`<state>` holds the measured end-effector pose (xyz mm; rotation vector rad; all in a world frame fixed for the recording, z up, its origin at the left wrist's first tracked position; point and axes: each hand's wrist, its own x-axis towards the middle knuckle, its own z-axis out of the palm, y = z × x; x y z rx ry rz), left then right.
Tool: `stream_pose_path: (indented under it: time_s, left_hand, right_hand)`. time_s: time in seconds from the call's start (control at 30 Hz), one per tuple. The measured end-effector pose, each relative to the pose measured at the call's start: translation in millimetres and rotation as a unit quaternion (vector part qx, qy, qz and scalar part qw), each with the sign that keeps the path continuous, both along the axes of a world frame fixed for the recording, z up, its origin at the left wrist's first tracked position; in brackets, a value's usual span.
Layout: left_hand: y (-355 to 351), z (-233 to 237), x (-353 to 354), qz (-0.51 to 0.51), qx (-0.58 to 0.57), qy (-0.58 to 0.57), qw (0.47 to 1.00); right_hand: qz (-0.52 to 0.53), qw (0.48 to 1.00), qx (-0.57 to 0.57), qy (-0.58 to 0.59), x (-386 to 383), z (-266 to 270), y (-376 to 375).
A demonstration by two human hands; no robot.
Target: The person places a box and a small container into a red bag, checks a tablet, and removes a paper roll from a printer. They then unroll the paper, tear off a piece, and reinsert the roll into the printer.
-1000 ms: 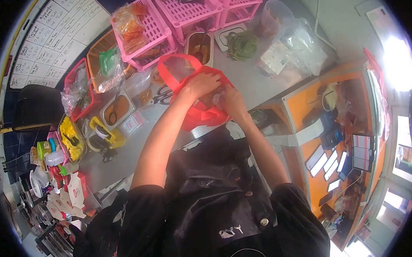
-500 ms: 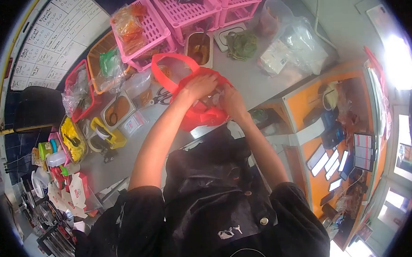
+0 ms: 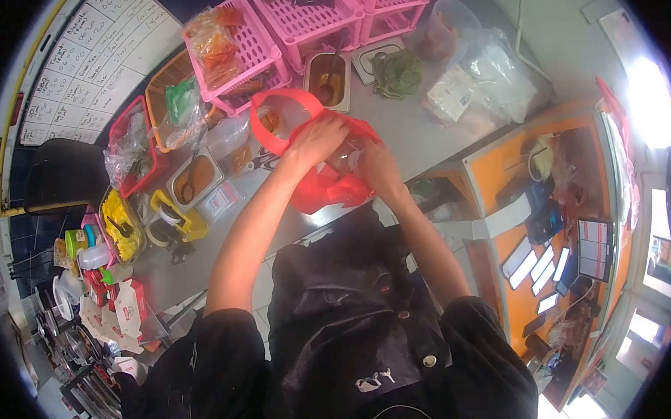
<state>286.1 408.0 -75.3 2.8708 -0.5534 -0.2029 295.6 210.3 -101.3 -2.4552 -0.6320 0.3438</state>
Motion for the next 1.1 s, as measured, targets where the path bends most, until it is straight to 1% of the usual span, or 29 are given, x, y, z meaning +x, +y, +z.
stream_pose_path:
  time_s: [0.07, 0.13, 0.17, 0.23, 0.27, 0.33, 0.37, 0.4, 0.47, 0.5, 0.53, 0.57, 0.6, 0.63, 0.67, 0.73, 0.77, 0.87, 0.93, 1.03, 1.1]
  left_hand:
    - [1, 0, -3, 0.03, -0.036, -0.013, 0.999]
    - [-4, 10, -12, 0.078, -0.095, -0.011, 0.992]
    - [-7, 14, -17, 0.102, -0.171, -0.009, 0.98]
    - [-13, 26, -29, 0.15, -0.322, 0.0, 0.935]
    - [-15, 26, -33, 0.17, -0.39, -0.004, 0.905]
    - [-17, 32, -42, 0.206, -0.521, -0.012, 0.828]
    - [-11, 41, -52, 0.264, -0.526, 0.026, 0.808]
    - [-7, 59, -61, 0.322, -0.531, 0.062, 0.781]
    - [10, 77, -90, 0.325, -0.531, -0.029, 0.782]
    - [20, 90, -108, 0.334, -0.545, -0.037, 0.768]
    - [30, 102, -126, 0.342, -0.56, -0.044, 0.753]
    - [39, 109, -146, 0.363, -0.569, -0.027, 0.738]
    - [48, 114, -166, 0.384, -0.576, -0.011, 0.721]
    - [57, 110, -185, 0.405, -0.562, -0.001, 0.721]
    - [62, 102, -205, 0.428, -0.548, 0.009, 0.719]
    - [61, 91, -239, 0.488, -0.54, 0.021, 0.685]
    - [58, 86, -258, 0.519, -0.534, 0.029, 0.667]
    - [49, 75, -306, 0.564, -0.526, 0.035, 0.636]
    - [45, 62, -337, 0.564, -0.562, 0.02, 0.604]
    - [38, 47, -364, 0.585, -0.586, 0.008, 0.561]
    - [35, 43, -371, 0.596, -0.593, 0.01, 0.541]
  right_hand:
    - [0.009, 1.0, 0.004, 0.015, 1, 9, 1]
    - [0.017, 0.995, 0.096, -0.014, 1, 14, -2]
    - [0.02, 0.989, 0.142, -0.028, 0, 16, -4]
    - [-0.048, 0.973, 0.216, 0.067, -4, 47, -2]
    - [-0.082, 0.958, 0.251, 0.113, -5, 63, 1]
    - [-0.088, 0.89, 0.397, 0.207, -7, 80, 7]
    - [-0.089, 0.844, 0.466, 0.249, -6, 86, 8]
    - [-0.078, 0.869, 0.428, 0.235, -3, 90, 7]
    - [-0.054, 0.912, 0.349, 0.207, 8, 92, 2]
    - [-0.001, 0.962, 0.235, 0.138, 16, 77, -4]
    - [0.037, 0.98, 0.168, 0.103, 18, 62, -4]
    - [0.075, 0.99, 0.098, 0.067, 18, 46, -4]
    - [0.113, 0.993, 0.029, 0.031, 16, 29, -4]
    - [0.066, 0.995, 0.063, -0.041, 13, 5, -1]
    - [0.045, 0.996, 0.061, -0.055, 14, 5, 2]
    - [0.006, 0.995, 0.057, -0.08, 14, 5, 10]
    - [0.001, 0.996, 0.049, -0.071, 14, 4, 12]
    - [-0.019, 0.998, 0.038, -0.043, 26, 1, 17]
    - [-0.033, 0.998, 0.046, -0.013, 33, -9, 15]
    - [-0.036, 0.995, 0.094, -0.001, 32, -11, 12]
    - [-0.015, 0.997, 0.07, -0.028, 35, -17, 11]
